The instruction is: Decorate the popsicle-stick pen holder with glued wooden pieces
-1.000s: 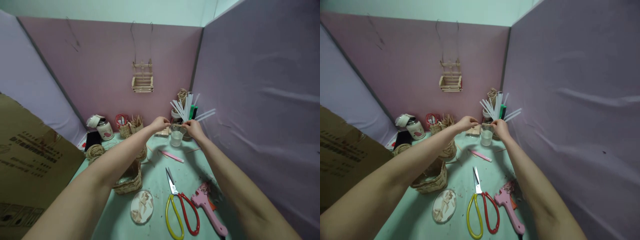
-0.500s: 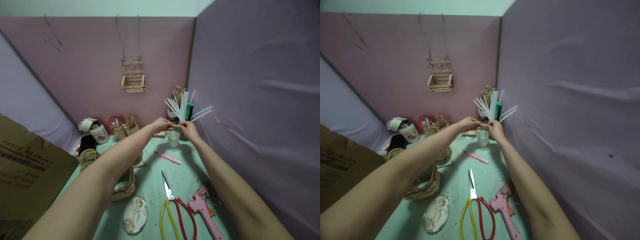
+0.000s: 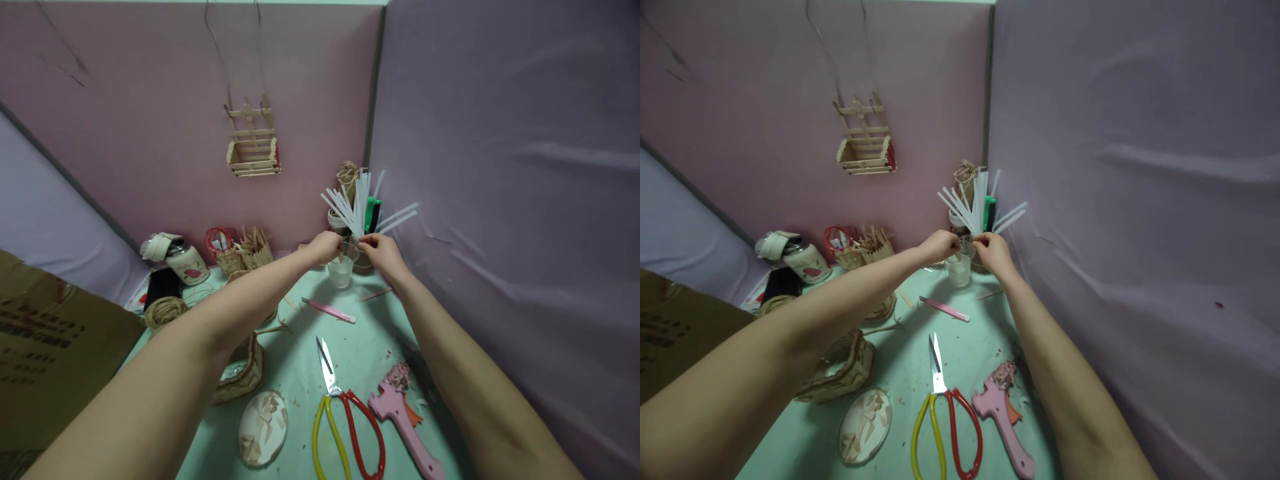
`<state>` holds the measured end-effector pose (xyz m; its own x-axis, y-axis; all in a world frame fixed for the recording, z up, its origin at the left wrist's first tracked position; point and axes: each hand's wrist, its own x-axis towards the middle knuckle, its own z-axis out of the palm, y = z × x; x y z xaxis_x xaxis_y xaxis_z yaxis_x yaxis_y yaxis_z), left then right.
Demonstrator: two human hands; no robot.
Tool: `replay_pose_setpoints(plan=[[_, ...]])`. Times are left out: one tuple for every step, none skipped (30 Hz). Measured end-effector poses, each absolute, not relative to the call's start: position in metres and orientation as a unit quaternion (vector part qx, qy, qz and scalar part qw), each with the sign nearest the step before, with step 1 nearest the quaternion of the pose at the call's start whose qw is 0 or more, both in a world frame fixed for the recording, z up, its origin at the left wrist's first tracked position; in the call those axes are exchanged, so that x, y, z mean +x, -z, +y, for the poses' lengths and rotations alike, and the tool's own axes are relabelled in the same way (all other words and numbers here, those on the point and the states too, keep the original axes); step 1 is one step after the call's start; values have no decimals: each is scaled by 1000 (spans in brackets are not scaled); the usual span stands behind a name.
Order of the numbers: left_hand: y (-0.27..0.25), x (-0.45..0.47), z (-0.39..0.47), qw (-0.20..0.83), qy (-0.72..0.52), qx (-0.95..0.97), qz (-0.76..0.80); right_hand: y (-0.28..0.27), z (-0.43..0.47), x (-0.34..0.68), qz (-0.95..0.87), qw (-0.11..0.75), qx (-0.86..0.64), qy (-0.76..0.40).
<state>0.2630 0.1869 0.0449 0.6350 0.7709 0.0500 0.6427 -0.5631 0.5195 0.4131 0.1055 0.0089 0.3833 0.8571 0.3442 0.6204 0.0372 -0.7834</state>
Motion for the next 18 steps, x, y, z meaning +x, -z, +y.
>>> replay_pose_setpoints(plan=[[-45, 266, 186, 212, -119, 883, 400, -10, 104, 414, -540, 481, -679, -127], [-45, 269, 185, 193, -101, 892, 397, -11, 102, 415, -541, 486, -674, -130], [-45, 273, 184, 175, -84, 898, 395, -12, 100, 415, -542, 491, -669, -133], [-45, 276, 184, 161, -68, 903, 392, -13, 98, 415, -543, 494, -665, -137], [-46, 279, 184, 149, -54, 907, 389, -14, 96, 415, -545, 497, -660, -141], [-46, 282, 184, 140, -40, 911, 386, -15, 95, 414, -547, 500, -656, -144], [-47, 284, 185, 133, -28, 913, 383, -15, 93, 414, -548, 503, -652, -146], [-48, 286, 185, 128, -19, 915, 382, -15, 92, 414, -548, 506, -649, -148], [-49, 287, 186, 124, -13, 915, 383, -14, 91, 414, -548, 508, -647, -149], [-49, 288, 187, 121, -10, 915, 385, -14, 90, 414, -548, 511, -646, -149], [-50, 289, 188, 119, -10, 913, 389, -13, 89, 415, -547, 513, -644, -150], [-50, 289, 189, 121, -11, 911, 393, -13, 89, 415, -545, 516, -643, -151], [-49, 289, 190, 126, -13, 909, 397, -12, 88, 415, -544, 519, -642, -152], [-49, 289, 190, 135, -16, 907, 399, -11, 87, 415, -542, 522, -640, -154], [-48, 289, 191, 148, -21, 904, 400, -11, 86, 415, -542, 524, -638, -157], [-47, 289, 191, 162, -30, 901, 400, -11, 85, 415, -542, 526, -636, -159], [-46, 289, 192, 183, -45, 897, 399, -11, 84, 414, -543, 527, -634, -160], [-46, 290, 193, 204, -60, 893, 397, -11, 83, 414, -544, 527, -632, -161]])
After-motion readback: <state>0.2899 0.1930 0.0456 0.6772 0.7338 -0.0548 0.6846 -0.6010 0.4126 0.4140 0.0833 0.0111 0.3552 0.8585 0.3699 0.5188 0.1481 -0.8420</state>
